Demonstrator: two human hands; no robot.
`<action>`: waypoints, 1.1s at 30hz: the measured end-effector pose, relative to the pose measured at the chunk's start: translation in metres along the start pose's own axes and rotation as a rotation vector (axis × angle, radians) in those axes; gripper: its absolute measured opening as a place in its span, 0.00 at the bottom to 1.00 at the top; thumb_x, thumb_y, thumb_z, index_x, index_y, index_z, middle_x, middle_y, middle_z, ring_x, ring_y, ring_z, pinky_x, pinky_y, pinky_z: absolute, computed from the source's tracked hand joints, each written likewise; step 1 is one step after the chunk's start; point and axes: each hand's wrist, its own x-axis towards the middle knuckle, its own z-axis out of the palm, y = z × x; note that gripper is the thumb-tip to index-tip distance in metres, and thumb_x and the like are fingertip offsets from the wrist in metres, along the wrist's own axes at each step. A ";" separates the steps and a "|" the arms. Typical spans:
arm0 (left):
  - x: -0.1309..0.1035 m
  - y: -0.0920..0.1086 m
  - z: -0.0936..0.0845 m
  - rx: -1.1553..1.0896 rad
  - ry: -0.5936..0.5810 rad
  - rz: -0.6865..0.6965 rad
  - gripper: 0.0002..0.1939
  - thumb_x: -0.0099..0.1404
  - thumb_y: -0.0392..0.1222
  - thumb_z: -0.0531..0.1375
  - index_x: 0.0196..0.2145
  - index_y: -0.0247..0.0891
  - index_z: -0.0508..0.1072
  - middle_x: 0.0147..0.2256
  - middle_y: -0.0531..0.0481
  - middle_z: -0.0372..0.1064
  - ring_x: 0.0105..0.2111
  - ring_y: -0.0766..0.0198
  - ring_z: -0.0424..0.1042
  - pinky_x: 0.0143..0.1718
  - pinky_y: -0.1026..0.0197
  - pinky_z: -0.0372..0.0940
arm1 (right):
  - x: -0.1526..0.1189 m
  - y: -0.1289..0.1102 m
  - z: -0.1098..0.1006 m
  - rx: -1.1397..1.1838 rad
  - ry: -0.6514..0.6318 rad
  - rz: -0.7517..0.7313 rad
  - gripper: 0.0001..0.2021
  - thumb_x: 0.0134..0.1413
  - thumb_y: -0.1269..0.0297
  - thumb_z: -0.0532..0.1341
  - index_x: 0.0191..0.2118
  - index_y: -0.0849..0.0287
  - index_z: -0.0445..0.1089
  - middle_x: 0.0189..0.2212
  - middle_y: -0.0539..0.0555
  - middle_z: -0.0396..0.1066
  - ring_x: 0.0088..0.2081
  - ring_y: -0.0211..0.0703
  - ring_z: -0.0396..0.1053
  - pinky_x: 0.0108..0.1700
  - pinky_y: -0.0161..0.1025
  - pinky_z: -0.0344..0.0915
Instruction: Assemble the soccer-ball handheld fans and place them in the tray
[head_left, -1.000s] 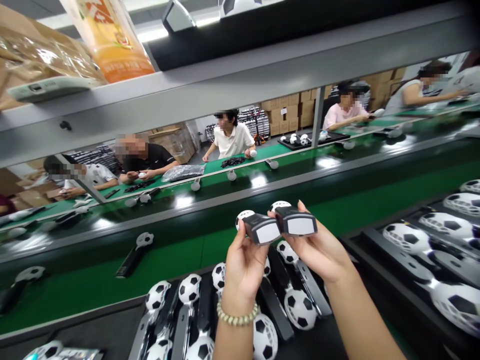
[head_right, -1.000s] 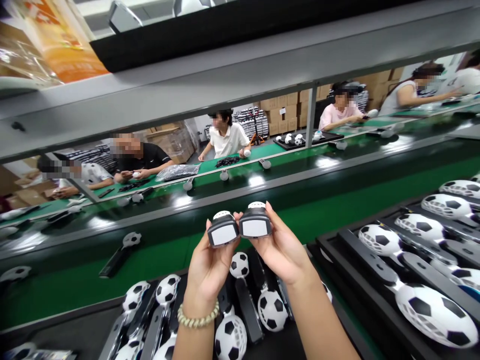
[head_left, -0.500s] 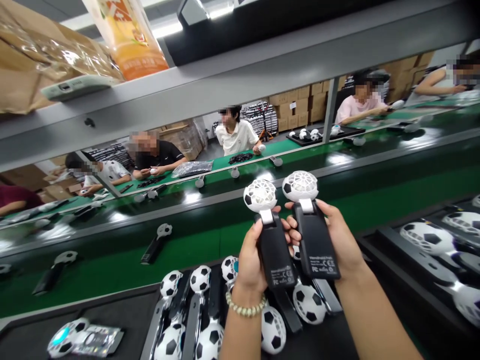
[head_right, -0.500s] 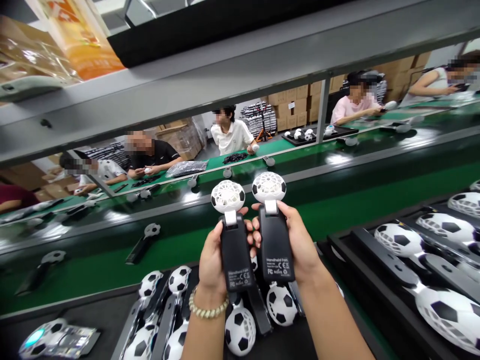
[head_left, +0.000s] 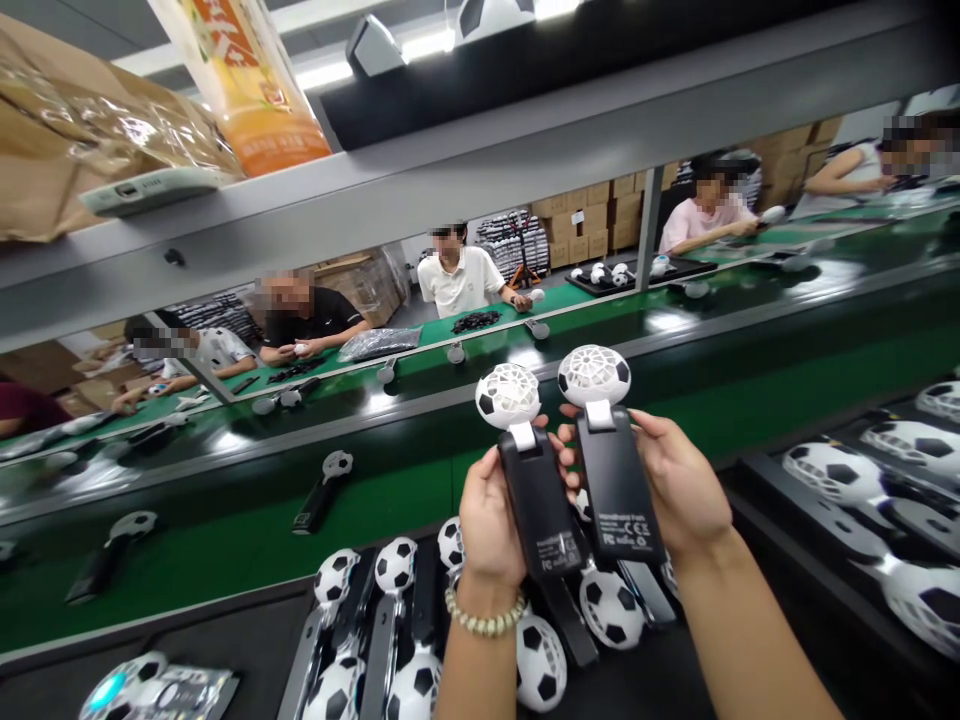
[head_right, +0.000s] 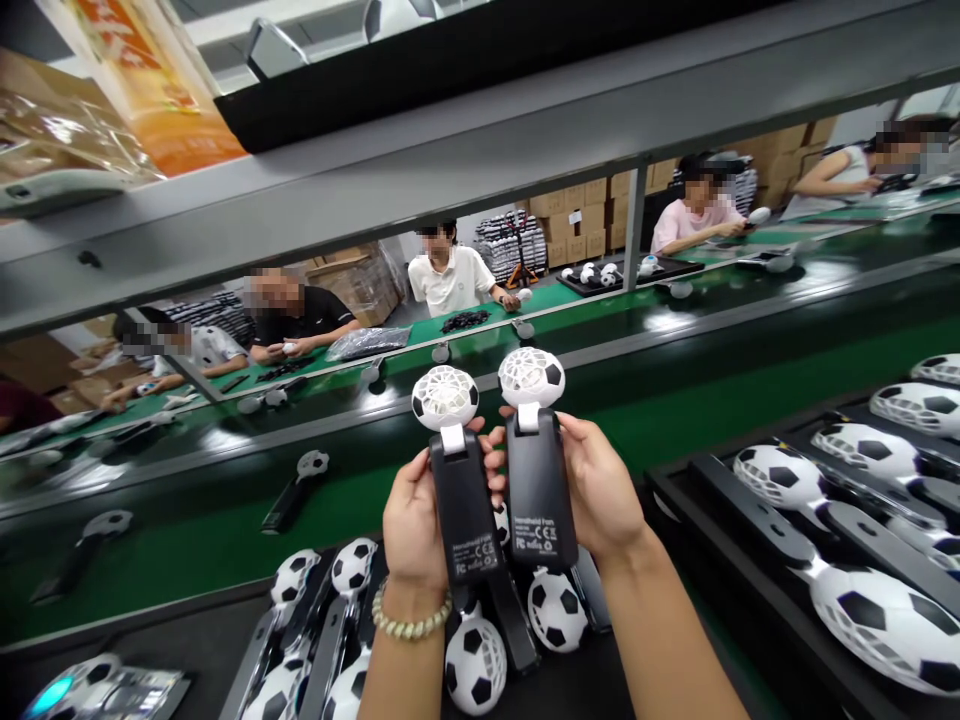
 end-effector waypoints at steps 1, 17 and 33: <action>0.000 0.001 -0.001 -0.039 0.009 -0.022 0.21 0.68 0.47 0.47 0.48 0.31 0.71 0.39 0.41 0.69 0.34 0.62 0.70 0.38 0.59 0.67 | 0.000 -0.001 -0.002 0.011 0.006 0.017 0.22 0.61 0.57 0.45 0.48 0.64 0.70 0.42 0.60 0.72 0.41 0.48 0.72 0.42 0.44 0.72; 0.019 -0.006 -0.022 0.308 0.374 0.033 0.11 0.58 0.43 0.63 0.33 0.29 0.72 0.31 0.42 0.73 0.29 0.60 0.74 0.32 0.58 0.71 | 0.014 -0.008 -0.024 -0.148 0.335 0.042 0.14 0.61 0.59 0.55 0.37 0.65 0.71 0.34 0.60 0.74 0.36 0.50 0.74 0.36 0.46 0.75; 0.005 -0.002 -0.006 0.529 0.327 0.246 0.15 0.58 0.41 0.64 0.42 0.33 0.72 0.44 0.42 0.74 0.37 0.56 0.75 0.37 0.57 0.70 | -0.018 -0.015 0.015 -0.376 0.497 -0.441 0.19 0.45 0.52 0.69 0.39 0.60 0.72 0.34 0.53 0.73 0.31 0.40 0.72 0.29 0.33 0.71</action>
